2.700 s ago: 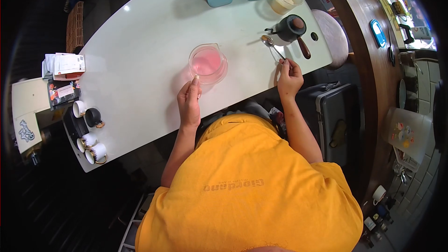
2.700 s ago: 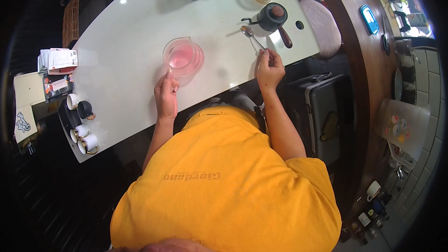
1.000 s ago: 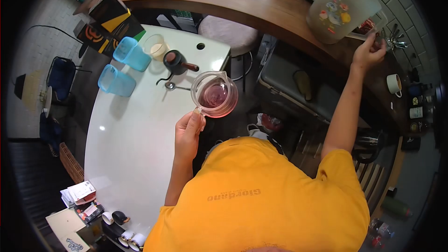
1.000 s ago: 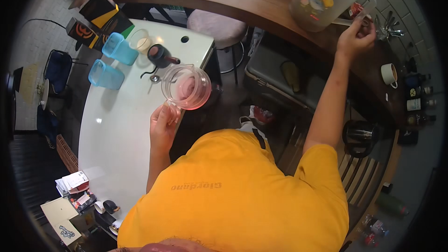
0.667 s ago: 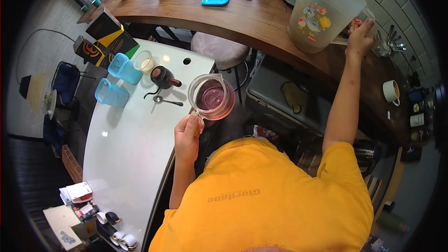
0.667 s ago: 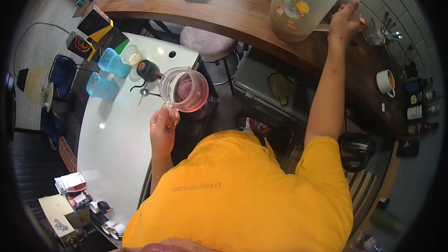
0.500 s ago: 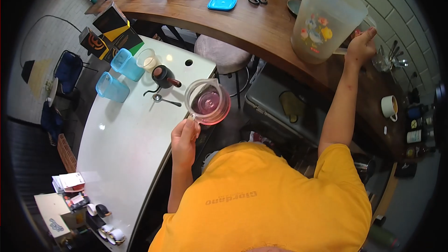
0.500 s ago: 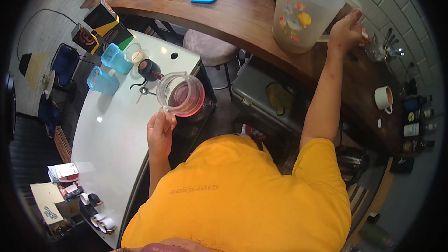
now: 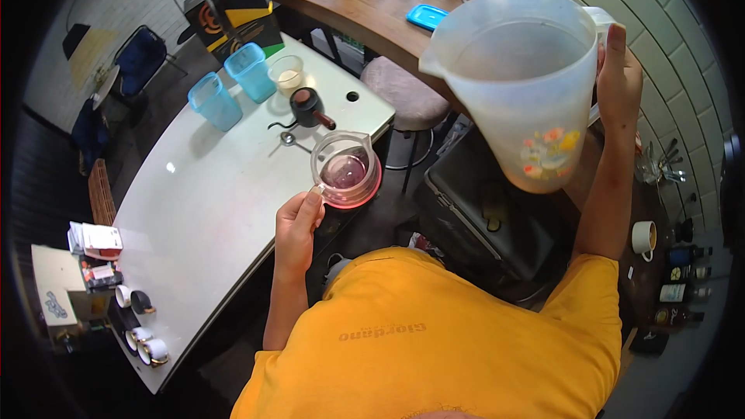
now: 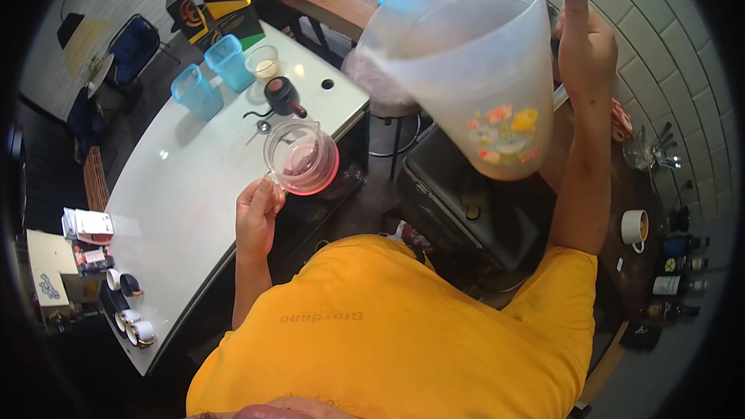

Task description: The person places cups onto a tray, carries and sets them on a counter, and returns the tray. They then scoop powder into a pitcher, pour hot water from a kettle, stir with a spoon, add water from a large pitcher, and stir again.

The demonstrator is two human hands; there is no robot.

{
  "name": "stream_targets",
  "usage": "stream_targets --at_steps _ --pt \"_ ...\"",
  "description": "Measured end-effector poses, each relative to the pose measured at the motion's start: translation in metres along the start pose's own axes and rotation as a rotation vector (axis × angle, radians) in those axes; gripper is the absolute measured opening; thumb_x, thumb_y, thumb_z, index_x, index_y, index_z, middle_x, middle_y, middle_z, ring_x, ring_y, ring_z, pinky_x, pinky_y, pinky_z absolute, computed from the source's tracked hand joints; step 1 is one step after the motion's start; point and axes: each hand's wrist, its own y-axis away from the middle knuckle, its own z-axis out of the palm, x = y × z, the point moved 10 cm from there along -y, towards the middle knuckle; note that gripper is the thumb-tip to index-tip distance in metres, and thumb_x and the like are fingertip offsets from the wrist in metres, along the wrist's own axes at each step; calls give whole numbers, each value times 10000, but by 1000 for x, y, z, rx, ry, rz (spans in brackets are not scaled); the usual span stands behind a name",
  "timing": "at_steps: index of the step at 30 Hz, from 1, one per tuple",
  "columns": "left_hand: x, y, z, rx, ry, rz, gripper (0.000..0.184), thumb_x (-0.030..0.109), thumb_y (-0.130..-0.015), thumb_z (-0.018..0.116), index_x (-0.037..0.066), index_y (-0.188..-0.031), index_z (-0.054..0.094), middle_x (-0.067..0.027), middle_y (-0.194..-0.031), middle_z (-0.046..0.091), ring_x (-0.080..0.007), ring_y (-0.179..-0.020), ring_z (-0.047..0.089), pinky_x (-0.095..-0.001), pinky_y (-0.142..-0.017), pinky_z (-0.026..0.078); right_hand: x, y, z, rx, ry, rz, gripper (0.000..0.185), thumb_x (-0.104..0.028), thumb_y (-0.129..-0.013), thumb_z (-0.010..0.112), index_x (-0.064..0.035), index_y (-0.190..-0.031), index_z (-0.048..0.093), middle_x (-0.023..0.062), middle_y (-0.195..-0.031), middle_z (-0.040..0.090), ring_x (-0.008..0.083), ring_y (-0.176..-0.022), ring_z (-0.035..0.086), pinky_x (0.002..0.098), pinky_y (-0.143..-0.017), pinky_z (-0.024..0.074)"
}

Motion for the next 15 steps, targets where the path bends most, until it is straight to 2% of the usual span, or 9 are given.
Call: stream_targets --at_steps 1,6,8,9,11,15 --pt "2 1 -5 5 -1 -6 359 253 -980 531 80 -668 488 32 -627 371 -88 -625 341 -255 -595 308 -10 6 13 -34 11 -9 632 -604 -933 447 -55 -621 474 -41 -597 393 86 -596 366 236 -584 326" --pt "12 5 -31 76 22 -1 360 288 -956 581 82 -666 525 54 -618 396 -52 -599 324 -225 -557 258 -69 38 67 -218 -26 -192 601 -511 -982 418 -26 -630 451 -35 -586 386 79 -591 343 256 -544 294" --pt "15 7 -40 97 28 -11 364 293 -952 589 83 -661 524 56 -615 394 -51 -597 322 -224 -556 255 -87 48 87 -329 42 -270 623 -541 -990 359 -8 -748 571 -52 -634 425 50 -600 350 230 -545 268" --pt "17 8 -44 105 37 -12 371 300 -948 596 83 -656 523 56 -615 390 -50 -597 317 -224 -555 253 -96 53 93 -342 43 -268 623 -541 -990 359 -8 -748 571 -52 -634 425 50 -600 350 230 -545 268" --pt "19 10 -53 121 51 -20 378 306 -944 603 82 -651 521 57 -614 386 -50 -597 313 -223 -554 250 -127 66 112 -415 43 -385 601 -521 -998 355 -28 -684 495 -45 -628 405 57 -597 325 244 -537 244" --pt "20 15 -71 152 49 -7 372 290 -945 610 75 -653 529 78 -628 367 -38 -603 287 -220 -548 235 -144 72 135 -442 30 -427 581 -489 -1009 348 -39 -655 443 -43 -625 391 60 -595 305 251 -535 229"
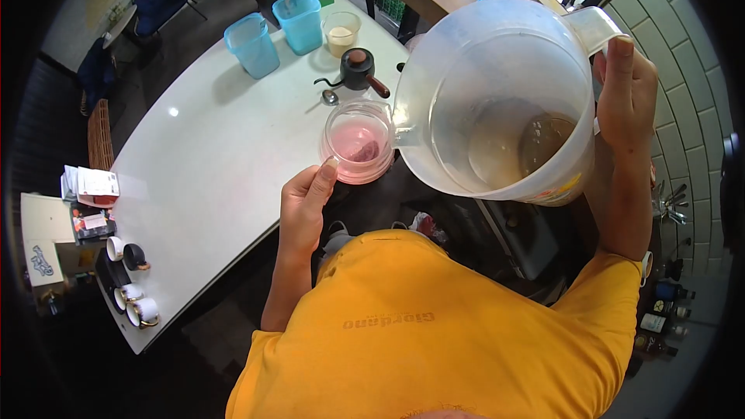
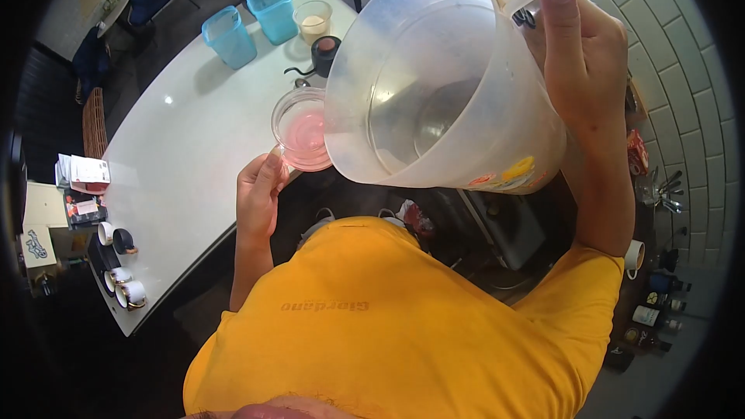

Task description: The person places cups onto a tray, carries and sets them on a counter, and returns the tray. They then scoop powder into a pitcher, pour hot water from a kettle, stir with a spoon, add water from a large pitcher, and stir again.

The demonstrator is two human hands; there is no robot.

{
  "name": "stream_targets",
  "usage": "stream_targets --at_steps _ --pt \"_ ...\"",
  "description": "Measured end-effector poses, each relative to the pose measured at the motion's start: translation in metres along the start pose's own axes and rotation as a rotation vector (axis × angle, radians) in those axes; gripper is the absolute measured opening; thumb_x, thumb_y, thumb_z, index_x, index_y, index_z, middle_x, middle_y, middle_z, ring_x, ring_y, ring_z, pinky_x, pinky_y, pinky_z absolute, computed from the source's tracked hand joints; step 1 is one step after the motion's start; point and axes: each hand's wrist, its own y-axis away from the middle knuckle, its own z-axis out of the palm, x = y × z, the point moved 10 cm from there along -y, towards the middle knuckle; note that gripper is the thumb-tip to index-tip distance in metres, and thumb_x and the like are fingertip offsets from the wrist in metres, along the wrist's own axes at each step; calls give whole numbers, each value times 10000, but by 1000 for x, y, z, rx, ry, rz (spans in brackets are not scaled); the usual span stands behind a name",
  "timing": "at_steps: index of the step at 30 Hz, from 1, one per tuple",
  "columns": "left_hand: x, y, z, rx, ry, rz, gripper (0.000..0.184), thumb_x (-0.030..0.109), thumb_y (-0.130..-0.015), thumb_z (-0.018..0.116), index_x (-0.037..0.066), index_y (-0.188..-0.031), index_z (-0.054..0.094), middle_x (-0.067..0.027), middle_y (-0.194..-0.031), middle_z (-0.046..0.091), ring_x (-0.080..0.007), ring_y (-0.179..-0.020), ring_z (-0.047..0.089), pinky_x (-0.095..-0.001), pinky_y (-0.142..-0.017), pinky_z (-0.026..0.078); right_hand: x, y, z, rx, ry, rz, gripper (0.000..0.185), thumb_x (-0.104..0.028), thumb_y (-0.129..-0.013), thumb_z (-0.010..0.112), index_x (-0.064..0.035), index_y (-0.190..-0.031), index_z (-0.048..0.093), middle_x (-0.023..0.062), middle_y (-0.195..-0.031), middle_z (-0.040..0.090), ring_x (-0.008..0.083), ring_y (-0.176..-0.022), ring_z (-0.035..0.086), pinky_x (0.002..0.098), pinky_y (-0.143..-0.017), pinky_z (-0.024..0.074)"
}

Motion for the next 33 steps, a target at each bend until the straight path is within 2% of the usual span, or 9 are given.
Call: stream_targets --at_steps 8,16,18,20,24,30,32,33 --pt "-1 6 -16 21 -13 17 334 248 -940 626 28 -694 580 100 -643 376 -21 -628 285 -211 -554 235 -18 -14 35 -81 62 -27 527 -394 -1025 363 -27 -653 431 -29 -609 395 63 -589 321 261 -521 251" --pt "-1 11 -11 10 25 -15 275 236 -946 616 -10 -831 659 96 -676 441 -16 -664 330 -197 -599 280 -20 -22 51 -105 61 -132 508 -373 -1025 374 -15 -671 445 -30 -603 399 64 -591 320 259 -516 259" --pt "0 14 -11 9 21 -13 275 236 -947 615 -11 -833 660 99 -677 439 -15 -664 328 -197 -597 278 -27 -24 55 -119 61 -153 506 -372 -1025 376 -14 -674 448 -30 -603 400 63 -593 319 258 -516 259" --pt "3 14 -9 6 19 0 275 235 -948 614 -13 -836 660 101 -678 437 -14 -664 327 -197 -596 276 -38 -26 55 -92 92 -222 502 -398 -1003 430 3 -752 599 12 -507 404 91 -495 346 277 -464 299" --pt "1 17 -10 16 12 -25 269 222 -951 607 -15 -834 656 101 -676 433 -12 -662 324 -195 -592 273 -42 -26 57 -120 75 -247 492 -390 -999 437 6 -752 594 24 -507 399 103 -489 332 284 -461 297" --pt "-2 21 -9 23 17 -37 270 219 -951 607 -19 -832 651 99 -673 428 -12 -662 322 -193 -593 272 -42 -24 67 -197 129 -287 477 -392 -994 443 1 -814 646 35 -506 447 118 -456 379 290 -453 320" --pt "0 21 -5 26 21 -39 274 223 -950 609 -20 -831 650 99 -672 426 -14 -663 323 -196 -595 275 -46 -22 69 -181 105 -299 498 -371 -1018 381 11 -742 543 -18 -540 374 69 -521 319 280 -478 257" --pt "2 21 -3 45 -7 -33 312 252 -954 597 30 -737 570 83 -644 386 -31 -629 296 -216 -570 247 -46 -21 69 -182 104 -298 498 -371 -1018 381 11 -742 543 -18 -540 374 69 -521 319 280 -478 257"
